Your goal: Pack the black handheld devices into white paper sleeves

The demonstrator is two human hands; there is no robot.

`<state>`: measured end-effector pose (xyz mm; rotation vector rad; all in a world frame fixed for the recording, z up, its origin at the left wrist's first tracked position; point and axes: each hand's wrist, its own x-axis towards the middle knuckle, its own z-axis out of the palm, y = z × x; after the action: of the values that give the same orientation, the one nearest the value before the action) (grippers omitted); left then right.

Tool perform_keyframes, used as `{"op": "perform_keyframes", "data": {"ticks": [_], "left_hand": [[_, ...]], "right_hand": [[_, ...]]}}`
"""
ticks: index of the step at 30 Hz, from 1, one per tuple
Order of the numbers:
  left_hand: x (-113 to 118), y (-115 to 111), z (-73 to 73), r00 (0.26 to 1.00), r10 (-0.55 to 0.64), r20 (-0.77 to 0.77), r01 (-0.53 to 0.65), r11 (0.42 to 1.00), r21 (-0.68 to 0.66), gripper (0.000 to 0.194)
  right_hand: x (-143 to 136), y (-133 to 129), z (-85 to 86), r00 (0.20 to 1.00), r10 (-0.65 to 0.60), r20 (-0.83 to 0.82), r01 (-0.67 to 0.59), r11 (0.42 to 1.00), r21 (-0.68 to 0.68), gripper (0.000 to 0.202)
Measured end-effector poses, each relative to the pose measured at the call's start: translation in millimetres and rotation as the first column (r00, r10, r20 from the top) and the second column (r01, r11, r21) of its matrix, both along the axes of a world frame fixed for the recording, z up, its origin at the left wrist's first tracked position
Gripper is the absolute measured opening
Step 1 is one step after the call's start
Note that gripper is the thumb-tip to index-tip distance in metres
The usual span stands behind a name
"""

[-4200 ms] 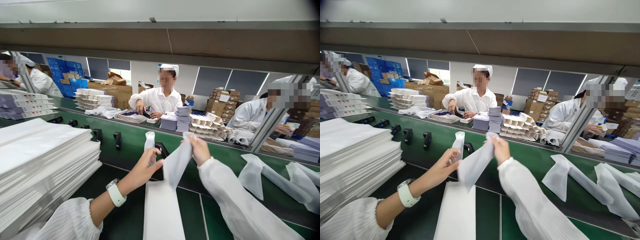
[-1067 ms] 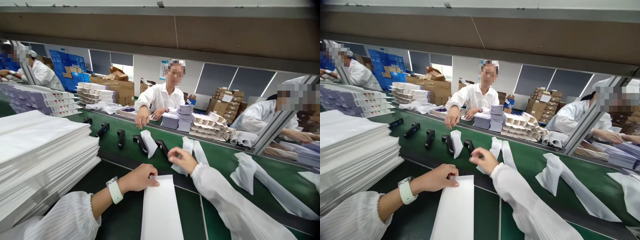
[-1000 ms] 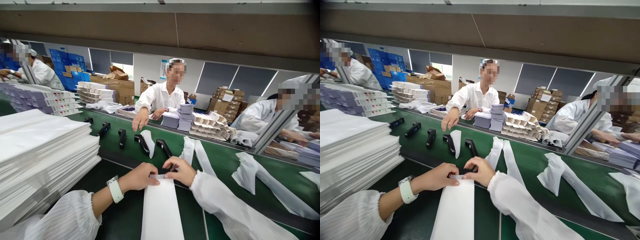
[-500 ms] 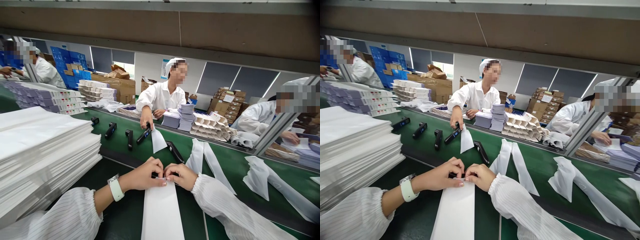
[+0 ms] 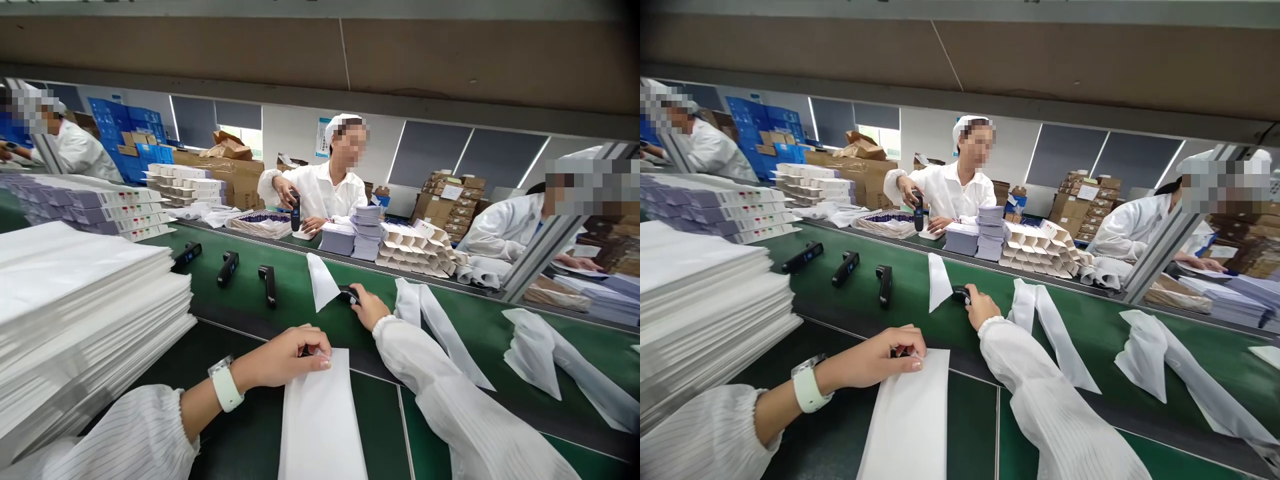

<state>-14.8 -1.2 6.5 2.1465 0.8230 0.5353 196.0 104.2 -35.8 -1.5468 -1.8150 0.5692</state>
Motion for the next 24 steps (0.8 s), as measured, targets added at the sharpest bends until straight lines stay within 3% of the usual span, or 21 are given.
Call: {"op": "perform_keyframes", "data": {"ticks": [2,4,6,8,10,14,17,22,24], "left_hand": [[-0.1,-1.2,1.4,1.000,-0.007,0.001,0.007,1.000,-0.015,0.021],[-0.4,-2.2,2.3,1.000,-0.018,0.000,0.018,1.000,-0.025,0.023],[-0.4,-2.7,2.3,1.000,-0.016,0.011,0.016,1.000,-0.022,0.023],[0.0,-2.6,1.6,0.999,-0.004,0.034,0.004,1.000,-0.009,0.023],[0.7,-1.9,1.0,0.998,0.014,0.061,-0.014,1.000,-0.001,0.022],[2.4,0.1,2.0,0.974,0.140,0.179,-0.131,0.990,-0.061,0.024],[3.8,0.4,5.8,0.933,0.220,0.286,-0.202,0.975,-0.093,0.022],[6.6,-3.1,13.5,0.905,0.245,0.347,-0.215,0.969,-0.122,0.022],[8.6,-5.1,14.4,0.903,0.241,0.355,-0.194,0.967,-0.163,0.023]], "right_hand": [[0.0,-5.5,9.0,0.997,0.001,-0.078,-0.002,1.000,-0.004,0.046],[-3.2,-17.0,25.6,0.940,0.090,-0.328,-0.095,0.995,0.001,0.054],[-10.2,-31.7,43.9,0.731,0.222,-0.645,-0.254,0.966,0.044,0.061],[-19.7,-45.9,57.1,0.483,0.286,-0.827,-0.379,0.920,0.096,0.063],[-28.6,-56.0,61.9,0.399,0.286,-0.871,-0.461,0.884,0.079,0.057],[-35.0,-61.4,52.8,0.432,0.314,-0.845,-0.642,0.766,-0.043,0.025],[-29.9,-62.2,42.7,0.484,0.430,-0.763,-0.711,0.700,-0.056,0.028],[-27.5,-86.5,31.6,0.388,0.583,-0.714,-0.826,0.564,0.012,0.032],[-33.0,-98.5,28.6,0.424,0.566,-0.707,-0.834,0.549,-0.060,0.030]]}}
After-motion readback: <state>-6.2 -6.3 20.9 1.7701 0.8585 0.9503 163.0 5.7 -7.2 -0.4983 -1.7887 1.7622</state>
